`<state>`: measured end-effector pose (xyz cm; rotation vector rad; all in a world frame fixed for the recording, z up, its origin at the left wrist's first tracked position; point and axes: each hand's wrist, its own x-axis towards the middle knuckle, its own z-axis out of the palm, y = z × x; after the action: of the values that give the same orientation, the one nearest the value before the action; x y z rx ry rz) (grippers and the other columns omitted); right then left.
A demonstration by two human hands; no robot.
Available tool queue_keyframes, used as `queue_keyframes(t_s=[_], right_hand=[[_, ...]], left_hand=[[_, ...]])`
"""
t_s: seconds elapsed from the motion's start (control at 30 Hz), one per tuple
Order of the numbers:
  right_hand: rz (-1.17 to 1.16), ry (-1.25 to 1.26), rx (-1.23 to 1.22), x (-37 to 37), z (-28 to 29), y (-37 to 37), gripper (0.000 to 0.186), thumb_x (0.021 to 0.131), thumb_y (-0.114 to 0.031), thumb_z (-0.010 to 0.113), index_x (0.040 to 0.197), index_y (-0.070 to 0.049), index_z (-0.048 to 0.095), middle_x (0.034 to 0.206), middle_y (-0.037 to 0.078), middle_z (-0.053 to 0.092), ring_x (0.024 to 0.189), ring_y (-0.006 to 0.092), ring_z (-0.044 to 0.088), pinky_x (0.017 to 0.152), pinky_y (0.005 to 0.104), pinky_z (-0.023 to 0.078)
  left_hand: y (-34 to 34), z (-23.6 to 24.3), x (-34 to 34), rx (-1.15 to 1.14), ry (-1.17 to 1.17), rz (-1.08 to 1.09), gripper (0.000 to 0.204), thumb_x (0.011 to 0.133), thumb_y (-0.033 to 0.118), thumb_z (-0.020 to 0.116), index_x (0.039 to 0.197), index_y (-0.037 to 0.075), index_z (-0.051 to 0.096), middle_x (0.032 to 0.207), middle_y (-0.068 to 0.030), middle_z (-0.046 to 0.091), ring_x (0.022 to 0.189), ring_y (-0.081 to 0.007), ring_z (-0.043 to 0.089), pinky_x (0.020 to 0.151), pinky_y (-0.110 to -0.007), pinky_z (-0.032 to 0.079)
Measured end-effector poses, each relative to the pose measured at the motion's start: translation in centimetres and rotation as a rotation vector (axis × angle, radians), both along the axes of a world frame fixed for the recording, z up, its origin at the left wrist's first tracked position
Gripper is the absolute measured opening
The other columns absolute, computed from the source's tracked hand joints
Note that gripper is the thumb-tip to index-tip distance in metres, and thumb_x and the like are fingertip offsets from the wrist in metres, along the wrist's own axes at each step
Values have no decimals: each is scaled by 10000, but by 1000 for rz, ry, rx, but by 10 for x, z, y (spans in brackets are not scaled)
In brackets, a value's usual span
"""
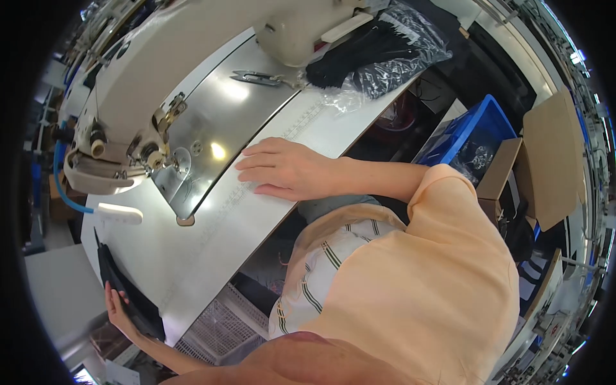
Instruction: Sewing a zipper onto black fabric pieces using an industrial sewing machine.
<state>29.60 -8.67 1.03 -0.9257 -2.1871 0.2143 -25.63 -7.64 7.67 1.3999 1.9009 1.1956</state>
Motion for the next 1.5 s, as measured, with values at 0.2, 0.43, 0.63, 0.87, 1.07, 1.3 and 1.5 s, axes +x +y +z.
queue_keyframes(t_s=[0.2, 0.43, 0.63, 0.87, 1.07, 1.3, 1.5], right_hand=[[-687, -257, 144, 184, 35, -12, 290, 865, -139, 686, 1147, -78, 657, 1259, 78, 633, 1257, 319, 516, 1043, 413, 422], [-1036, -495, 234, 429, 39, 56, 289, 869, -287, 621, 939, -11, 671, 726, 212, 629, 707, 418, 635, 657, 485, 505], [-1163, -365, -345, 468, 48, 78, 309, 822, -237, 592, 982, 11, 681, 910, 219, 661, 849, 403, 620, 795, 461, 492], [-520, 1117, -401, 565, 42, 30, 339, 971, -254, 532, 1185, -5, 613, 1094, 89, 686, 1005, 181, 665, 878, 339, 535], [-345, -577, 118, 131, 83, 7, 226, 714, 48, 654, 940, 41, 635, 996, 136, 673, 904, 243, 639, 765, 327, 518], [126, -271, 165, -23, -5, 36, 195, 703, -108, 719, 864, -50, 625, 972, 14, 626, 889, 210, 574, 746, 339, 500], [184, -242, 44, -5, 22, 8, 556, 701, -242, 777, 1181, -21, 603, 1249, 95, 583, 1102, 295, 568, 909, 353, 496]], left_hand=[[-49, -51, 175, 30, 496, -256, 302, 937, 33, 587, 1230, -33, 621, 741, -26, 501, 627, -101, 453, 572, -253, 386], [12, -68, 169, 98, 881, -256, 296, 942, 156, 619, 1196, 8, 654, 914, -91, 553, 812, -252, 550, 739, -379, 434], [12, -54, 177, 130, 944, -237, 367, 947, 201, 612, 1278, 42, 610, 1263, -179, 529, 1136, -326, 516, 924, -402, 436], [-19, -60, 198, 165, 503, -357, 397, 893, 48, 637, 1285, 1, 590, 1268, -145, 608, 1185, -276, 548, 1021, -370, 399], [-19, -51, 275, 460, 478, -318, 428, 911, -9, 618, 1333, 10, 547, 1351, -132, 530, 1266, -254, 499, 1048, -357, 392], [-55, -47, 256, 364, 574, -473, 410, 933, 34, 572, 1340, 27, 523, 1375, -166, 490, 1278, -300, 474, 1082, -437, 346], [-82, -65, 251, 149, 728, -630, 566, 778, 333, 761, 1265, 97, 596, 1379, -54, 536, 1234, -245, 521, 1108, -545, 250]])
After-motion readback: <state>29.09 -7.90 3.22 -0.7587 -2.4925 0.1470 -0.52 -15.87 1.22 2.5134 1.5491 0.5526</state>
